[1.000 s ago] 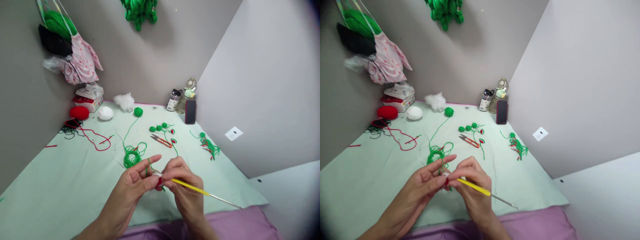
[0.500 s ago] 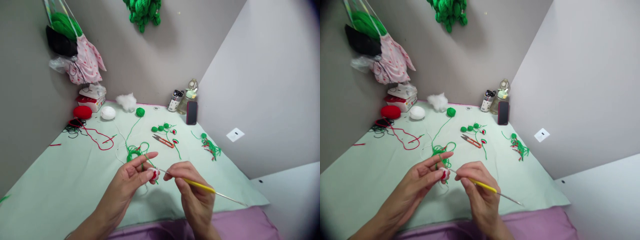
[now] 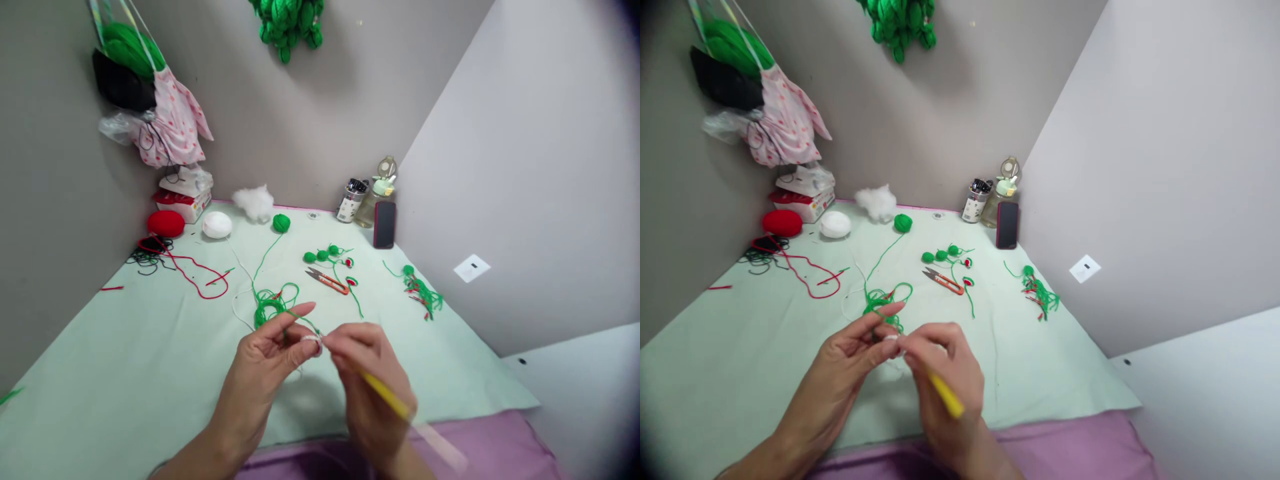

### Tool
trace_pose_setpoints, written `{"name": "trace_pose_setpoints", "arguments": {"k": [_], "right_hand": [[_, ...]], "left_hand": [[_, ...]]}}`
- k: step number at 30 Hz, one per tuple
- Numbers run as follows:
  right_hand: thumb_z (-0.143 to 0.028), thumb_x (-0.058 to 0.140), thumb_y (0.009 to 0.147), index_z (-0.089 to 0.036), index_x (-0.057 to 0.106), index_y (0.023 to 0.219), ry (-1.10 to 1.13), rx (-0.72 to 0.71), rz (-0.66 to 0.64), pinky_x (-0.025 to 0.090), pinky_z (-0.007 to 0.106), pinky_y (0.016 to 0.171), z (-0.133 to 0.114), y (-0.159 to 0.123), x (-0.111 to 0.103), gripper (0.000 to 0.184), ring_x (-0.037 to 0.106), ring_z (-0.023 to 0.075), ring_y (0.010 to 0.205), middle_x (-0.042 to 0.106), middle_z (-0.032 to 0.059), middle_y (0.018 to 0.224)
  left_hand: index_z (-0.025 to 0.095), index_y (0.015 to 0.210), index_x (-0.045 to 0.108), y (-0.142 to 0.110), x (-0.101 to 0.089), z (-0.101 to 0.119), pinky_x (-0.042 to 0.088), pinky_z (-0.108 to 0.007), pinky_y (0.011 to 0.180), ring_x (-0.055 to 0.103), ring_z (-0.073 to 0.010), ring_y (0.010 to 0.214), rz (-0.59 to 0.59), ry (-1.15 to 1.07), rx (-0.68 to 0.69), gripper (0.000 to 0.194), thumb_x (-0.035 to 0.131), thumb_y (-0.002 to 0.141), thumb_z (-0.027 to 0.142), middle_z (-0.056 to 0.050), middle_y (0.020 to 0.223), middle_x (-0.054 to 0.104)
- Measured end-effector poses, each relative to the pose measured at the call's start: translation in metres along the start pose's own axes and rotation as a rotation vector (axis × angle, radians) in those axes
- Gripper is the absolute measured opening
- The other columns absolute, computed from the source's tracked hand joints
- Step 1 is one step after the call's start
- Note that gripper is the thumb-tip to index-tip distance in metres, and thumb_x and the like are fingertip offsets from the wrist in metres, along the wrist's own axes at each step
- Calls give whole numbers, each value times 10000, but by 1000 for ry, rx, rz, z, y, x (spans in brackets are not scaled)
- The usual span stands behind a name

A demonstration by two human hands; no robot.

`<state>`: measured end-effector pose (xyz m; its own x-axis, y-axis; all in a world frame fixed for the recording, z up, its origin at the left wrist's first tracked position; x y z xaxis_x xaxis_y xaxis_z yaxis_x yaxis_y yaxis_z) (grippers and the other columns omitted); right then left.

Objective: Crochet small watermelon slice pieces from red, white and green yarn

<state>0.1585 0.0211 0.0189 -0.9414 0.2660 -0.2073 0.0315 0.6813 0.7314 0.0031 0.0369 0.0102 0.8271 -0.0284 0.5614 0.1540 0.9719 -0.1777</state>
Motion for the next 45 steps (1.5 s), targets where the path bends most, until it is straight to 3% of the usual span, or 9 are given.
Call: {"name": "trace_pose_setpoints", "arguments": {"k": [2,3,6,11,17,25,33,45], "right_hand": [[-97,653,1003,-292,776,1305,-251,-245,-91,640,348,802,-3,-9,5,380,739,236,991,755,93,1082],[-83,648,1001,-294,765,1327,-270,-273,-74,642,352,806,-3,-11,4,406,734,238,1003,752,96,1104],[-84,613,1022,-293,781,1242,-42,-69,21,615,324,731,3,-2,-4,347,712,202,896,745,69,1024],[-312,666,1048,-259,818,972,466,294,41,553,285,637,9,16,-8,178,636,155,689,698,19,789],[-295,720,1022,-270,853,1021,504,323,-60,580,288,766,13,11,3,136,699,168,860,793,57,966],[-367,742,1008,-236,830,949,689,507,-22,584,235,704,17,15,-1,168,712,112,709,787,26,891],[-339,620,1081,-228,778,995,667,445,-98,588,290,733,13,12,-7,212,735,150,752,794,44,925],[-176,509,1107,-256,731,1161,225,61,-182,602,323,812,-7,8,-15,242,725,182,922,790,53,1016]], "left_hand": [[297,1175,864,-1,4,-4,509,-228,836,623,-112,785,-15,-83,-53,474,998,725,365,26,776,715],[279,1176,865,0,5,-5,514,-218,817,615,-104,766,-32,-128,-108,493,1006,711,368,22,773,708],[209,1114,883,2,4,-5,522,-193,761,587,-84,718,-40,-208,-251,482,1028,671,327,4,776,698],[215,1076,889,5,-2,1,513,-180,755,593,-85,727,-12,-169,-179,419,1014,684,300,13,765,685],[336,1219,840,-1,3,-3,531,-248,859,666,-134,855,-26,-23,-63,491,977,750,285,15,858,748],[323,1165,859,-7,5,4,542,-244,827,649,-137,838,78,30,17,441,963,739,271,31,836,690],[337,1129,871,-8,3,5,523,-245,809,621,-131,803,34,99,13,337,921,796,331,29,800,680],[366,1136,867,-5,-2,1,550,-233,823,645,-129,820,-19,150,51,319,924,822,353,32,807,678]]}}
Point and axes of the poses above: each hand's wrist, its own y-axis towards the middle knuckle, its own x-axis out of the palm, z = x × y, the point moved 3 cm from there along y, towards the middle knuckle
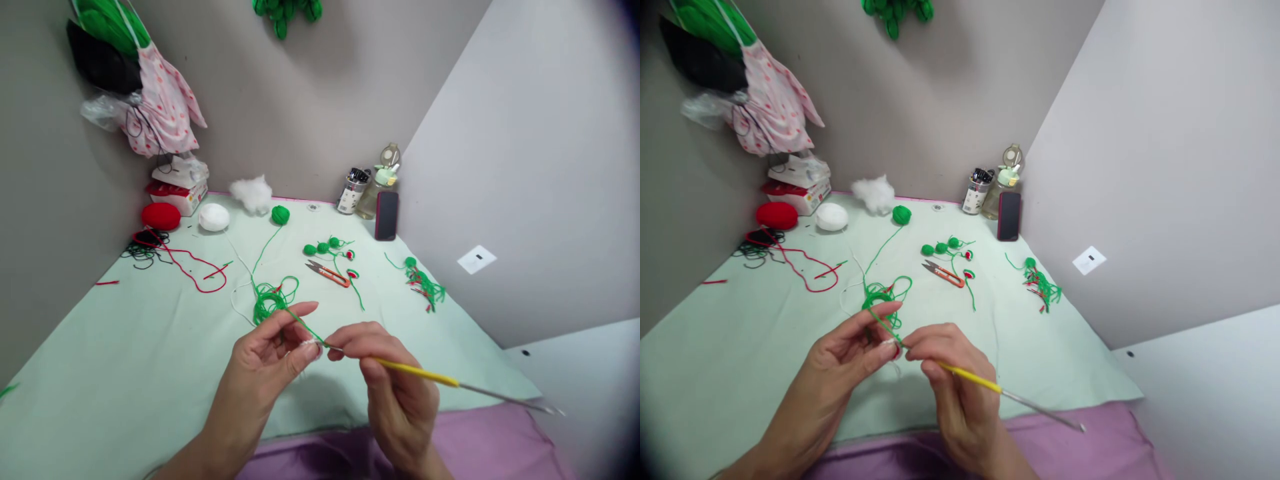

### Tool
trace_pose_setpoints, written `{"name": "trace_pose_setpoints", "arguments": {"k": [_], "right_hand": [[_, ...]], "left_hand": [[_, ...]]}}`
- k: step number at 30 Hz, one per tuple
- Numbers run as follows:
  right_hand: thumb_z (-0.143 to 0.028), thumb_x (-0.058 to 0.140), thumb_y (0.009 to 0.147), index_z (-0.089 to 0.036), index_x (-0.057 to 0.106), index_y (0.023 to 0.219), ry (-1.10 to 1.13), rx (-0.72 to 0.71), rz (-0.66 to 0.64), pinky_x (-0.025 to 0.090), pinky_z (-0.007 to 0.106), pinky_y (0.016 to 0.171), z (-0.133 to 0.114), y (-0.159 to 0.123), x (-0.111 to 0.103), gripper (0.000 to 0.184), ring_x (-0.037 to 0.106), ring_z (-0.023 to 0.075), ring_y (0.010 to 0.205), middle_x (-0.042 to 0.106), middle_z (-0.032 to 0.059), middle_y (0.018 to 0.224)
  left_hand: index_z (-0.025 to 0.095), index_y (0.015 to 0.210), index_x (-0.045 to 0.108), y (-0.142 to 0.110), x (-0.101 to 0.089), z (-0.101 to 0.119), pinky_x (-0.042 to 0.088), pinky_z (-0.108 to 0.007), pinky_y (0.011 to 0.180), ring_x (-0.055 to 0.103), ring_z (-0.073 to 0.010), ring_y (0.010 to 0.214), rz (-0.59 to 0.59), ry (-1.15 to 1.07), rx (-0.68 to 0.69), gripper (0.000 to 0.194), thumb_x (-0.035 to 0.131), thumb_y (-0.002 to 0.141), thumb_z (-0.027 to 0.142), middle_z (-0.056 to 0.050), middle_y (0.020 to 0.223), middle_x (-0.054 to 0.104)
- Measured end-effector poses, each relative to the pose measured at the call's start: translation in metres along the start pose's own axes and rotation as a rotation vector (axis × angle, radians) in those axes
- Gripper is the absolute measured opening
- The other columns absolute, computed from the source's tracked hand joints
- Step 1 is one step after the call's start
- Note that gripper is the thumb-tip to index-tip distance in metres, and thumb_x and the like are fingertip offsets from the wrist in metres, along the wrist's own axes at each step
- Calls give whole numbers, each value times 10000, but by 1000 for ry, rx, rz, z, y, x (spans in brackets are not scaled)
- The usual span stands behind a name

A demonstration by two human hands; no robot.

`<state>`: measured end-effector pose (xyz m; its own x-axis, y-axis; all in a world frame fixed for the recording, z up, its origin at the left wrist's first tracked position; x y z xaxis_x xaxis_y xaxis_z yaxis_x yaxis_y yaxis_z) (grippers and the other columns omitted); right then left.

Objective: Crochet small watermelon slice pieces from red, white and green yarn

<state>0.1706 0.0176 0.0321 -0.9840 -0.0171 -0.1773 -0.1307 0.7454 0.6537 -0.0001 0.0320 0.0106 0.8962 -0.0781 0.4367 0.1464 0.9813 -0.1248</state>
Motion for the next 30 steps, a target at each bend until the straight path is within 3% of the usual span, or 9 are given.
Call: {"name": "trace_pose_setpoints", "arguments": {"k": [6,13,19,20,22,23,25,30], "right_hand": [[-184,499,1105,-258,713,1216,-180,-139,-10,646,318,766,-11,-2,6,253,770,203,918,801,70,936],[-136,632,1028,-347,697,1313,-376,-178,-91,654,276,665,-10,-8,6,360,791,188,820,819,76,1074],[-147,620,1038,-391,697,1351,-337,-129,-31,666,307,724,0,-18,17,404,800,199,878,817,67,1135],[-162,658,1020,-391,717,1325,-355,-137,14,651,280,653,1,-20,20,386,796,194,828,824,58,1091],[-195,640,1037,-400,754,1250,-347,-114,186,646,291,635,3,-22,20,316,778,189,751,827,35,1000],[-216,646,1038,-400,768,1218,-326,-106,209,648,298,639,3,-21,21,285,779,192,752,830,33,1000],[-224,627,1052,-384,775,1205,-224,-77,110,660,316,686,4,-16,22,266,788,199,813,833,48,1072],[-188,537,1091,-299,787,1135,-103,-39,114,656,353,756,3,-6,12,277,782,226,920,814,59,894]], "left_hand": [[369,1144,858,-1,-3,-2,548,-210,791,644,-133,825,45,60,36,303,901,847,326,32,819,694],[352,1072,878,-4,-1,2,572,-237,824,673,-154,817,144,146,147,279,880,816,241,25,802,715],[299,859,885,-4,-2,3,540,-319,1005,686,-227,1011,178,257,260,58,850,855,253,-16,815,730],[298,875,886,-3,-3,2,538,-320,1006,688,-225,1000,179,263,262,61,850,857,253,-15,814,728],[304,994,888,-3,-4,2,555,-311,969,694,-210,942,192,234,246,151,864,849,269,-5,824,728],[304,1060,880,-2,-4,1,568,-305,934,696,-201,906,194,206,225,220,876,841,286,-1,826,727],[292,1146,860,-2,-4,1,587,-291,856,696,-187,840,188,143,169,328,899,823,327,5,817,724],[296,1108,861,-3,-2,2,574,-251,789,691,-170,830,211,82,116,299,905,813,324,15,809,718]]}}
Point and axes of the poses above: each hand's wrist, its own y-axis towards the middle knuckle, its own x-axis out of the palm, z = x × y, the point moved 3 cm from there along y, towards the middle knuckle
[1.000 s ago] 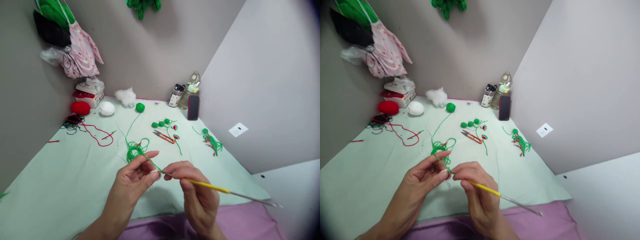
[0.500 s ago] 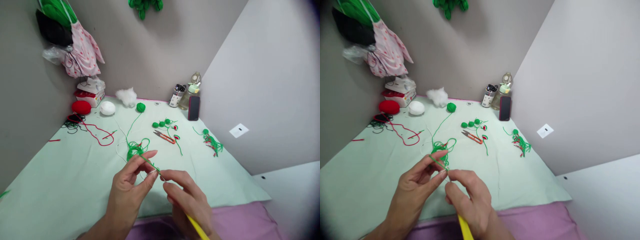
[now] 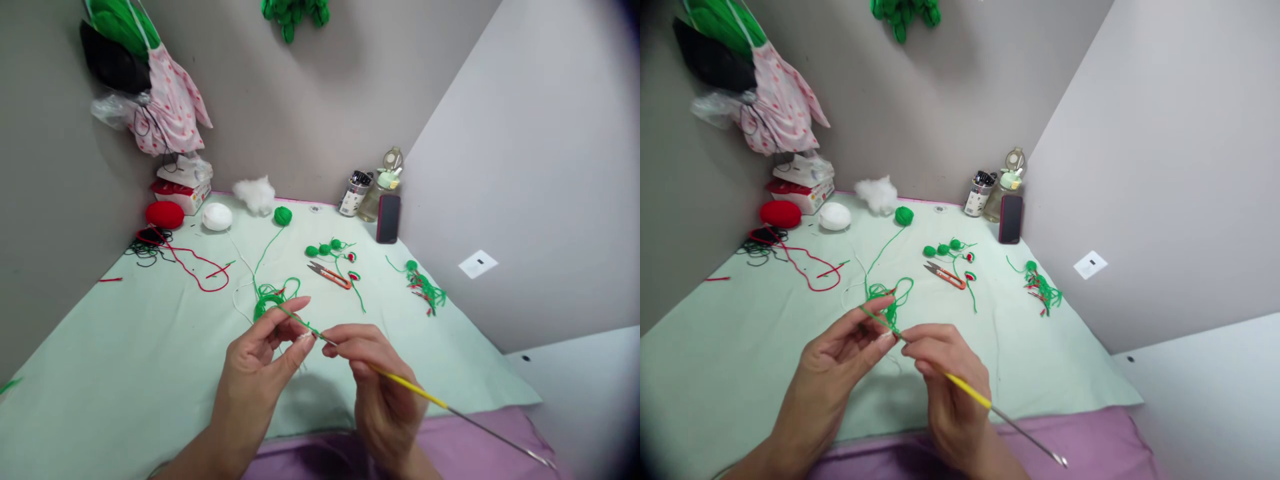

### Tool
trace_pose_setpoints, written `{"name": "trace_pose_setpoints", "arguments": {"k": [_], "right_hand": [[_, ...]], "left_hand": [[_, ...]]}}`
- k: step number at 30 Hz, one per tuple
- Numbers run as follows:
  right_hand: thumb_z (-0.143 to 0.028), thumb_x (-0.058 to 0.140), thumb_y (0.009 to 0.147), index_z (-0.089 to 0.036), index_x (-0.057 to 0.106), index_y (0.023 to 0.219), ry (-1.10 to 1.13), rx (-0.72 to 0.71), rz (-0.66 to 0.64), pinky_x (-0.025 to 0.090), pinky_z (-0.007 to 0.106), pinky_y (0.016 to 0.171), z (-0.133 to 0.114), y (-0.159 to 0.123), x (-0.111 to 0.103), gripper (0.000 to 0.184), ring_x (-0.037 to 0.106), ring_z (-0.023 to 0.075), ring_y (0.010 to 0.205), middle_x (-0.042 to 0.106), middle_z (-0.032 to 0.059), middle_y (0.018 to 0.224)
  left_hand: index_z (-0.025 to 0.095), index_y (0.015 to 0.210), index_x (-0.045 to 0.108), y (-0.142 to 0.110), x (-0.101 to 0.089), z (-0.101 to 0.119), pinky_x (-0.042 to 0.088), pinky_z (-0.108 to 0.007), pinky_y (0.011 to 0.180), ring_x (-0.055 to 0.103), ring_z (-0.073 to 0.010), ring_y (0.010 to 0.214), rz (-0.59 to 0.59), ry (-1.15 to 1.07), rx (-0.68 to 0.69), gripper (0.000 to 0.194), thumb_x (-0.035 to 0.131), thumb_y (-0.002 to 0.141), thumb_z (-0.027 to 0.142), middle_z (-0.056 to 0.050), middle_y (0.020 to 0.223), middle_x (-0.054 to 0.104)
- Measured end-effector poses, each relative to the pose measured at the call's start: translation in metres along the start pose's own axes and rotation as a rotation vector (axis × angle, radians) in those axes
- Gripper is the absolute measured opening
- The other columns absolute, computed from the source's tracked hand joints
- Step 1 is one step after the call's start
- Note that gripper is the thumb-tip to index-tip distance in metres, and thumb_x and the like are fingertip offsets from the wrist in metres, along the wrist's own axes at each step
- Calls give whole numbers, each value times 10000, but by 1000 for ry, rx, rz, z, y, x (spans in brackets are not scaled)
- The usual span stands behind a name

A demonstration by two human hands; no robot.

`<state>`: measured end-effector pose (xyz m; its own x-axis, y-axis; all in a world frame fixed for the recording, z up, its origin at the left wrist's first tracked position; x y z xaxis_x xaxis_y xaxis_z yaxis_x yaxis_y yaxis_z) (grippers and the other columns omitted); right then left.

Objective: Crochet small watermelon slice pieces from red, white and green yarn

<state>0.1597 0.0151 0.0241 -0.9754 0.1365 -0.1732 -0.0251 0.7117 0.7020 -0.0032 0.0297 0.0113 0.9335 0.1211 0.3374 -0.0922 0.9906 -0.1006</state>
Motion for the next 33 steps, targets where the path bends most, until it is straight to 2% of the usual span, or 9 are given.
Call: {"name": "trace_pose_setpoints", "arguments": {"k": [5,7,11,15,16,18,23,27,33], "right_hand": [[-141,600,1047,-392,760,1258,-123,-49,-39,661,349,746,0,-11,1,365,785,213,939,814,63,1172],[-156,553,1075,-390,756,1250,-89,-38,-6,661,348,758,1,-10,2,356,777,205,943,814,58,1141],[-225,547,1097,-302,790,1074,85,76,18,648,358,750,3,0,6,257,767,219,880,809,54,898],[-194,624,1052,-343,805,1123,-31,12,73,654,345,725,4,-8,9,245,779,217,892,825,65,1055],[-180,660,1029,-359,802,1153,-68,23,34,657,342,717,5,-10,11,261,785,219,908,821,65,1113],[-164,653,1029,-373,800,1168,-57,-21,80,653,334,698,5,-12,11,291,781,212,900,820,62,1121],[-268,587,1090,-282,804,1021,210,158,94,636,364,759,10,5,11,228,760,214,843,811,57,890],[-338,656,1060,-245,790,964,469,345,152,629,304,678,15,14,11,190,739,155,690,806,45,926],[-392,717,1018,-231,769,905,622,463,153,608,271,645,18,18,14,203,705,136,647,789,31,865]], "left_hand": [[281,1094,867,1,-1,0,592,-302,881,698,-194,864,-15,61,62,285,899,815,330,-1,823,728],[289,1113,860,2,-1,0,591,-287,865,695,-181,844,-17,23,38,305,903,815,338,12,800,713],[291,1085,864,3,1,-2,571,-244,838,676,-148,823,-28,-34,8,285,917,807,326,24,803,696],[290,1107,860,4,3,-5,562,-232,799,664,-139,804,-62,-64,-22,303,919,814,342,24,801,692],[295,1119,857,5,3,-5,560,-229,789,659,-137,802,-66,-84,-38,321,924,809,344,25,804,691],[299,1128,854,6,3,-4,551,-221,775,642,-133,803,-53,-122,-59,349,938,793,348,28,807,678],[289,1129,858,6,0,1,530,-231,816,614,-136,836,-63,-168,-112,352,937,792,351,18,829,655],[285,1197,842,3,3,5,532,-279,855,627,-157,852,-119,-188,-158,387,906,817,322,9,853,660],[304,1202,836,-1,8,10,532,-304,891,643,-166,858,-127,-208,-152,420,905,792,245,26,836,681]]}}
Point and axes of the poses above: each hand's wrist, its own y-axis towards the middle knuckle, its own x-axis out of the palm, z = x × y, the point moved 3 cm from there along y, towards the middle knuckle
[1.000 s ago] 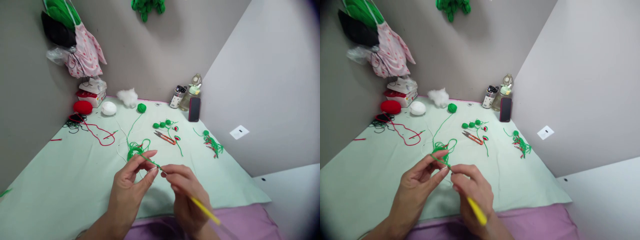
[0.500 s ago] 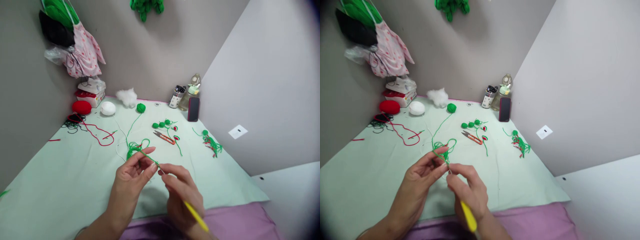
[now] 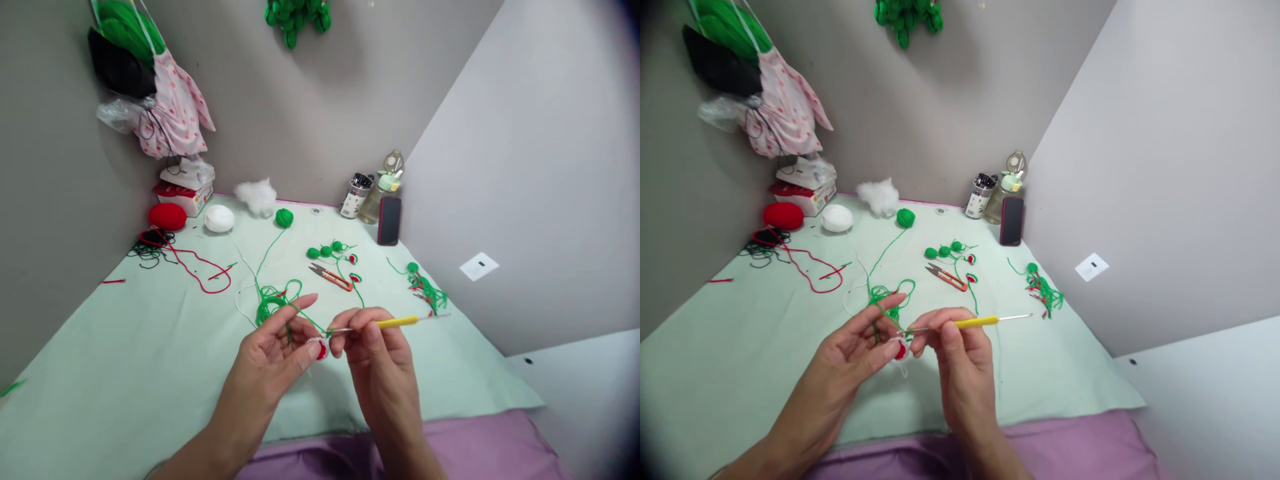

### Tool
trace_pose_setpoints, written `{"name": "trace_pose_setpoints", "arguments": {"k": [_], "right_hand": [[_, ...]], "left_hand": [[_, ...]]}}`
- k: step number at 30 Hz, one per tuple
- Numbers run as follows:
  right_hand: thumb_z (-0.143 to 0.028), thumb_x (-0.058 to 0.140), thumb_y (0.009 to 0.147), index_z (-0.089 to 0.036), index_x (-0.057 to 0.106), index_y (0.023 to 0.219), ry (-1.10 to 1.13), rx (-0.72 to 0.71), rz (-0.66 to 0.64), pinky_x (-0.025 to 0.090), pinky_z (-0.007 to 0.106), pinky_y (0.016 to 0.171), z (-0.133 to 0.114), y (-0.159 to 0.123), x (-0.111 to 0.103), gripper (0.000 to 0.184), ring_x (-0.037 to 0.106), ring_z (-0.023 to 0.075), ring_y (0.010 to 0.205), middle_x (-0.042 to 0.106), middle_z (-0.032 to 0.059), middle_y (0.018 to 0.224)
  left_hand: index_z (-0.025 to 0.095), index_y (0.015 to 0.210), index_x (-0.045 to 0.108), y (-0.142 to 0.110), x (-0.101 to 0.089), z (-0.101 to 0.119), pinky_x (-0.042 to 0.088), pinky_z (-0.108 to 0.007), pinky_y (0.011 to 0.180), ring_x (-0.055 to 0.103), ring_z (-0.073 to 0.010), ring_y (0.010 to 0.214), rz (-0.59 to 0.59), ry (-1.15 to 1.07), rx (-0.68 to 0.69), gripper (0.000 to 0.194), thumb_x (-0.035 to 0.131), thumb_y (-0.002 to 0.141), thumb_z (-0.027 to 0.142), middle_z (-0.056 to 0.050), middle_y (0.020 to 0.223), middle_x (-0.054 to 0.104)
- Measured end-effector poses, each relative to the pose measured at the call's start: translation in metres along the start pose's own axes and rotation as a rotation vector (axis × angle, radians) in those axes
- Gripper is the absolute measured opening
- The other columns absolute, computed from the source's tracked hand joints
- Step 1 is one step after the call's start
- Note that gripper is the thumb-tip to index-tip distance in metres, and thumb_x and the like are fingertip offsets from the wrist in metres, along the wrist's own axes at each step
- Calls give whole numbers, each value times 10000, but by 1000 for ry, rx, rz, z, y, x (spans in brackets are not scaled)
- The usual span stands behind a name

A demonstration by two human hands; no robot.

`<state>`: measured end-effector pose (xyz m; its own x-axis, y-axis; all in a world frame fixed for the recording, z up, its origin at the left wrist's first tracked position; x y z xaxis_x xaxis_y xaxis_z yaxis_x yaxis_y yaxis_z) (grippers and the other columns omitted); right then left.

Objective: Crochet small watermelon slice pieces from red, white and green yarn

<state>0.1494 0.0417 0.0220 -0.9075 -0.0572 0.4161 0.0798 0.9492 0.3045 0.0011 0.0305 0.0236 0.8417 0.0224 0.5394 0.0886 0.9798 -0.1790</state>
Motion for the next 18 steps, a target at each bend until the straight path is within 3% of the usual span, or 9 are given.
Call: {"name": "trace_pose_setpoints", "arguments": {"k": [5,11,18], "right_hand": [[-379,697,1034,-237,758,910,26,17,-47,583,249,661,-2,1,-1,198,695,124,663,776,17,847],[-279,594,1095,-246,777,1010,-205,-172,-150,588,290,759,-8,-6,-6,204,709,148,792,769,35,941],[-206,546,1103,-244,756,1047,-460,-348,-201,593,299,772,-19,-13,-3,220,709,174,868,761,39,914]], "left_hand": [[294,1169,851,-1,-2,1,533,-285,842,624,-164,837,30,36,16,380,905,793,278,20,808,662],[308,1177,851,1,-7,-1,546,-250,810,632,-148,824,-3,69,27,359,894,821,295,19,824,653],[333,1178,847,3,-13,-7,567,-227,828,655,-131,818,-38,154,95,333,890,849,309,30,828,665]]}}
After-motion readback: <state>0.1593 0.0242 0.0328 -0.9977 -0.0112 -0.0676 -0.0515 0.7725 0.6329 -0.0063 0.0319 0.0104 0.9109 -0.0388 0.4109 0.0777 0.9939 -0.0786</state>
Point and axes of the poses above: each hand's wrist, its own y-axis towards the middle knuckle, its own x-axis out of the palm, z = x × y, the point moved 3 cm from there along y, towards the middle knuckle
